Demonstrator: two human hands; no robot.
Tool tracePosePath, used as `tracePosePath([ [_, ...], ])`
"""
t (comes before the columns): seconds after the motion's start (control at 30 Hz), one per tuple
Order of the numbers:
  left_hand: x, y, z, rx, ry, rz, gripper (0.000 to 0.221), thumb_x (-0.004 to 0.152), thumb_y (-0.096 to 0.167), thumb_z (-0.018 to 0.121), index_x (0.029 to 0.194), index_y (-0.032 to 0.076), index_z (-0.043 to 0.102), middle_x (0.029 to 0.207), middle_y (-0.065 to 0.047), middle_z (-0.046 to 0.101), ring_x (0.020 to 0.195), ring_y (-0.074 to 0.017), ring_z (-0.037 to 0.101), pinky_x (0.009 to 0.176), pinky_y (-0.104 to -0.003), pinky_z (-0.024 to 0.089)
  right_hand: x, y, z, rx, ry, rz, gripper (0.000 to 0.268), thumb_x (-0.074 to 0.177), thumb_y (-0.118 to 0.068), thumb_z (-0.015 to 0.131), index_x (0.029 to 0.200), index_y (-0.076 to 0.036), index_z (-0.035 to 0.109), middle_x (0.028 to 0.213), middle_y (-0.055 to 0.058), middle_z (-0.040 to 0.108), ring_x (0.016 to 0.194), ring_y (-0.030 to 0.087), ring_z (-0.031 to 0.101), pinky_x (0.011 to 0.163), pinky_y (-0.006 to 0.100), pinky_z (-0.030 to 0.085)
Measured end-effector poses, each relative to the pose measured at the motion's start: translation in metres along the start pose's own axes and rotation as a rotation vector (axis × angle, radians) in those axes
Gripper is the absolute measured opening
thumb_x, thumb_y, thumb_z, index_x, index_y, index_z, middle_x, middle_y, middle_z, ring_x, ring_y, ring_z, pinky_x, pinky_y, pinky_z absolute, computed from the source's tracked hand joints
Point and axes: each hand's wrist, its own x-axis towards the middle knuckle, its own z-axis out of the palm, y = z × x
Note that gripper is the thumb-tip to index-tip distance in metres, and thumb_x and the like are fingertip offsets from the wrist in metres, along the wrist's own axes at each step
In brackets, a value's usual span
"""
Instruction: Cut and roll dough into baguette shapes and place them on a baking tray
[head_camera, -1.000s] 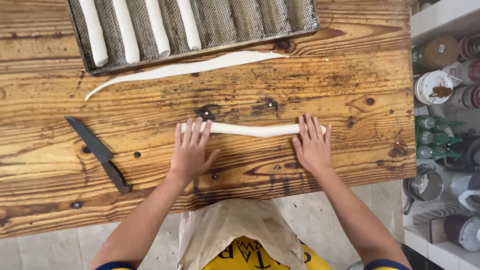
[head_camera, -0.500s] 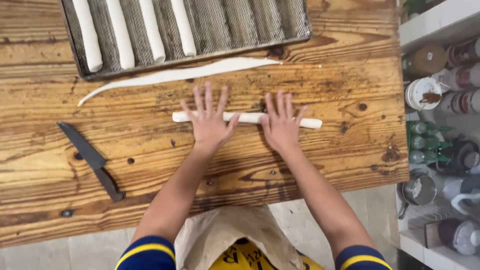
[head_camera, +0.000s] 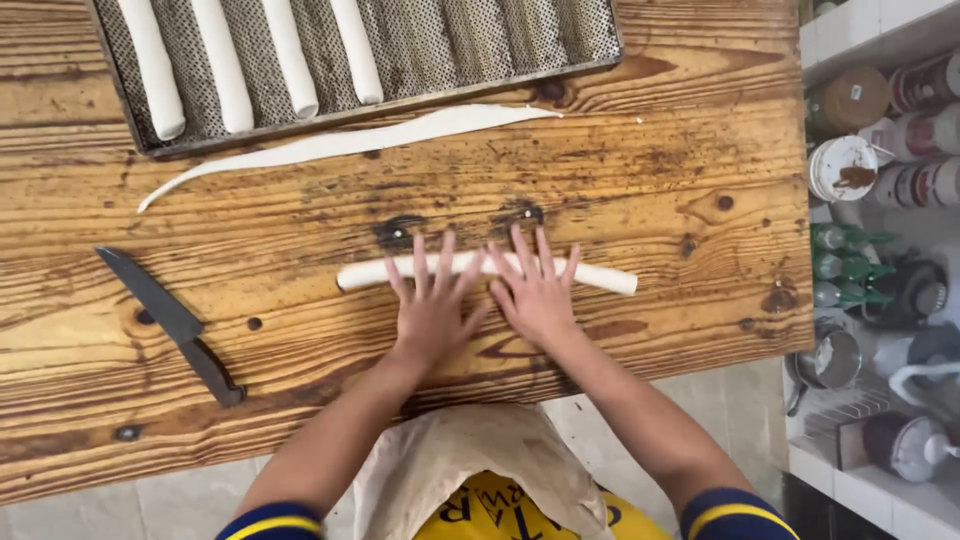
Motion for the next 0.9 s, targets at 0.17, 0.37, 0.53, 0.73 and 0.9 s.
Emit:
tracePosePath([
  [0.17, 0.078, -0.031, 0.006, -0.185, 0.029, -0.135, 0.073, 0.098, 0.070, 0.031, 0.164, 0.038, 0.027, 0.173, -0.014, 0.015, 0.157, -0.0426, 0.007, 0.109, -0.083, 0.001, 0.055, 0.029, -0.032, 0.087, 0.110, 0.131, 0.060, 0.108, -0.048, 0.030, 0.165, -0.037, 0.020, 0.175, 0.003, 0.010, 0.160, 0.031, 0.010, 0.118, 0.075, 0.001],
  [0.37, 0.036, -0.107, 0.000, -0.217, -0.007, -0.167, 0.078, 0.097, 0.067, 0.040, 0.163, 0.025, 0.037, 0.169, -0.018, 0.029, 0.157, -0.0391, 0.020, 0.118, -0.072, 0.010, -0.017, 0.112, 0.010, 0.079, 0.193, 0.277, 0.061, 0.108, -0.040, 0.033, 0.166, -0.027, 0.022, 0.171, 0.006, 0.024, 0.156, 0.030, 0.024, 0.125, 0.063, 0.005],
  [0.53, -0.036, -0.087, -0.009, -0.004, -0.039, -0.028, 0.088, 0.088, 0.076, 0.040, 0.161, 0.027, 0.036, 0.165, -0.010, 0.038, 0.153, -0.0311, 0.032, 0.120, -0.070, 0.017, -0.072, 0.127, 0.043, -0.051, 0.178, 0.108, 0.066, 0.103, -0.045, 0.035, 0.165, -0.022, 0.026, 0.170, 0.007, 0.026, 0.155, 0.031, 0.025, 0.123, 0.061, 0.017],
  [0.73, 0.028, -0.112, -0.010, -0.063, -0.015, 0.071, 0.085, 0.090, 0.075, 0.038, 0.162, 0.030, 0.033, 0.166, -0.009, 0.033, 0.155, -0.0302, 0.028, 0.123, -0.064, 0.019, 0.004, 0.159, 0.020, -0.030, 0.242, 0.018, 0.069, 0.102, -0.044, 0.033, 0.166, -0.021, 0.023, 0.171, 0.008, 0.025, 0.154, 0.034, 0.026, 0.121, 0.063, 0.021],
  [0.9, 0.101, -0.107, 0.001, -0.222, -0.099, -0.125, 0.080, 0.102, 0.067, 0.032, 0.166, 0.021, 0.025, 0.172, -0.020, 0.005, 0.159, -0.0381, 0.002, 0.127, -0.060, 0.010, 0.060, 0.158, -0.011, 0.076, 0.288, 0.220, 0.071, 0.108, -0.046, 0.034, 0.169, -0.018, 0.011, 0.173, 0.016, 0.013, 0.158, 0.038, 0.015, 0.126, 0.060, 0.011],
])
